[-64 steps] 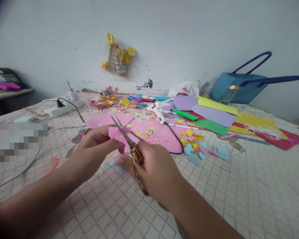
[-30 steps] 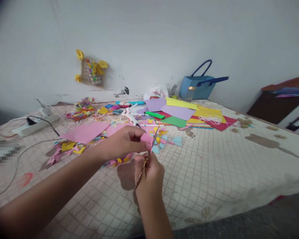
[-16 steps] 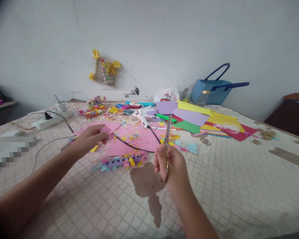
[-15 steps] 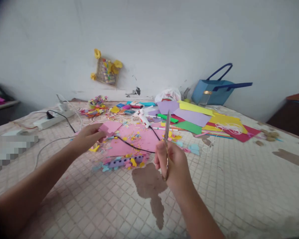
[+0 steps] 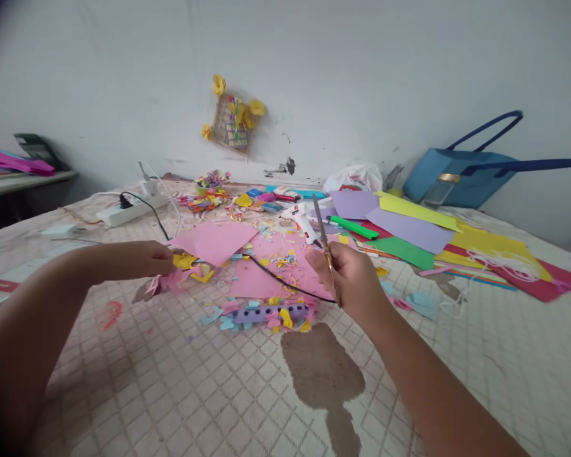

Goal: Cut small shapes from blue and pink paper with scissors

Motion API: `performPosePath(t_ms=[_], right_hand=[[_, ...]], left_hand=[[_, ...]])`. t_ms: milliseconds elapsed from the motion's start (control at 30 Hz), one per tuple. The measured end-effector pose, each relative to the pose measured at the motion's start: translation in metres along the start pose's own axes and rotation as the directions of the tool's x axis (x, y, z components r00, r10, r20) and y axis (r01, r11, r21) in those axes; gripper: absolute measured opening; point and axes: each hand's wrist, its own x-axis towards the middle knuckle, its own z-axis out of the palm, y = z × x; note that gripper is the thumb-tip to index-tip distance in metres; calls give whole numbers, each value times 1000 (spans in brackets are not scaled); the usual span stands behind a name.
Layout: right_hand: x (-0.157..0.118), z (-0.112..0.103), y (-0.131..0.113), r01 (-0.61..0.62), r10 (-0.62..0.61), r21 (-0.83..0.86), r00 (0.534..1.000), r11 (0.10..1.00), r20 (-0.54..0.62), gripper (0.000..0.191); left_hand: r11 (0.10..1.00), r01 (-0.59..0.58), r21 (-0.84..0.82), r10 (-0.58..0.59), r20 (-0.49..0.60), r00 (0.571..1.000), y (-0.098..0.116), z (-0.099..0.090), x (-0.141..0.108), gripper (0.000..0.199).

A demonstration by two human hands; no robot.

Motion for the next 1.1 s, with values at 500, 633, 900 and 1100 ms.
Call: performPosePath(t_ms=[500, 633, 900, 1100], right_hand=[[-17, 1, -24, 139, -139, 32, 990, 990, 16, 36], [-19, 3, -25, 108, -112, 73, 993, 991, 48, 39], [-11, 20, -21, -242, 74, 609, 955, 755, 287, 51], [-14, 25, -38, -211, 27, 746, 968, 632, 250, 57]], left_hand=[[912, -303, 276, 406, -502, 764, 21, 47, 46, 48], [911, -320, 261, 412, -609, 677, 30, 47, 49, 20], [799, -423, 428, 423, -899, -110, 59, 46, 17, 15], [631, -466, 620, 616, -766, -185, 80, 61, -8, 21]])
